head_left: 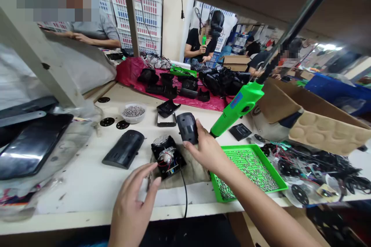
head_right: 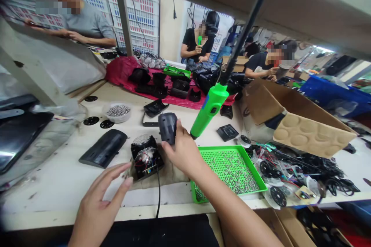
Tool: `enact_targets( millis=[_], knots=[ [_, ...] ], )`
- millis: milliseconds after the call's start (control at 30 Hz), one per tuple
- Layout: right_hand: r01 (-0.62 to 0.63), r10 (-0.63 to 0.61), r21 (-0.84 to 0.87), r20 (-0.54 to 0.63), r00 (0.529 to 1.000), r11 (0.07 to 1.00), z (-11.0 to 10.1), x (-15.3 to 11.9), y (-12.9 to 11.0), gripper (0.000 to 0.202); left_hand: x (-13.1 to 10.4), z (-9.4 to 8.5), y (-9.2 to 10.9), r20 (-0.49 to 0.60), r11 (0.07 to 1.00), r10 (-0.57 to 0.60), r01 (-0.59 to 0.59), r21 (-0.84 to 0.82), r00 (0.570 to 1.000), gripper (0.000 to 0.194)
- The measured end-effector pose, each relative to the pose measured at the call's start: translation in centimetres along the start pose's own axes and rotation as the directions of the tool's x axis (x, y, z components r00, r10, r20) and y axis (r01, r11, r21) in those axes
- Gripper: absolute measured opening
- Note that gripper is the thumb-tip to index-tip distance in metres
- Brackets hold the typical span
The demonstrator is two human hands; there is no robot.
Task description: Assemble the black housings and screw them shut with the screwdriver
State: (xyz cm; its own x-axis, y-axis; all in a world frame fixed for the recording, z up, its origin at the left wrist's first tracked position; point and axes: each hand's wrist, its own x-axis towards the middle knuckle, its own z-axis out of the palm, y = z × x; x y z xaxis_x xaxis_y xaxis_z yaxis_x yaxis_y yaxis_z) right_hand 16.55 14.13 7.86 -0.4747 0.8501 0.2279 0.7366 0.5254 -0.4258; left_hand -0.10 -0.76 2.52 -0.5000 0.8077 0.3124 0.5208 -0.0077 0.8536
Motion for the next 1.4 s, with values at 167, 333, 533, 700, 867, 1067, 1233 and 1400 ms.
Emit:
enact_targets(
  millis=[167, 333, 533, 700, 867, 1067, 1233, 1400],
  knots=[
    [0.031, -0.028, -0.1, 0.03, 0.999, 0.995, 1.6, -0.7, 1.0, 0.057, -1.2, 1.2, -0.6, 0.036, 0.984, 0.112, -0.116, 0.133, 0.993, 0.039],
    [0.101, -0.097, -0.068, 0.056, 0.994, 0.993, 0.9, -1.9, -0.8, 0.018, -0.8, 1.5, -0.4, 0.03, 0.937, 0.28, -0.28, 0.208, 0.96, 0.032],
    [0.111, -0.112, 0.009, 0.114, 0.987, 0.994, 1.4, -3.3, -2.2, 0.01, -0.5, 1.9, -0.6, -0.01, 0.924, 0.279, -0.265, 0.277, 0.96, 0.043],
    [0.063, -0.068, 0.064, 0.083, 0.994, 0.996, 1.7, -4.3, -2.3, 0.014, 0.0, 1.8, -0.7, 0.038, 0.884, 0.37, -0.365, 0.292, 0.928, 0.028],
    [0.062, -0.067, 0.075, 0.07, 0.995, 0.995, 2.0, -4.4, -2.6, 0.014, 0.0, 2.2, -0.5, 0.115, 0.788, 0.523, -0.53, 0.313, 0.845, 0.022],
    [0.061, -0.066, 0.073, 0.061, 0.996, 0.995, 2.0, -4.3, -2.4, 0.017, -0.4, 2.7, -0.6, 0.157, 0.765, 0.525, -0.544, 0.344, 0.837, 0.027],
    [0.104, -0.107, 0.041, 0.086, 0.991, 0.994, 1.4, -3.0, -2.4, 0.015, -0.8, 2.3, -0.3, 0.105, 0.836, 0.451, -0.461, 0.298, 0.886, 0.022],
    [0.107, -0.108, 0.013, 0.119, 0.987, 0.994, 0.8, -1.7, -3.1, 0.012, 0.0, 1.7, 0.1, -0.004, 0.911, 0.338, -0.326, 0.253, 0.941, 0.021]
  ],
)
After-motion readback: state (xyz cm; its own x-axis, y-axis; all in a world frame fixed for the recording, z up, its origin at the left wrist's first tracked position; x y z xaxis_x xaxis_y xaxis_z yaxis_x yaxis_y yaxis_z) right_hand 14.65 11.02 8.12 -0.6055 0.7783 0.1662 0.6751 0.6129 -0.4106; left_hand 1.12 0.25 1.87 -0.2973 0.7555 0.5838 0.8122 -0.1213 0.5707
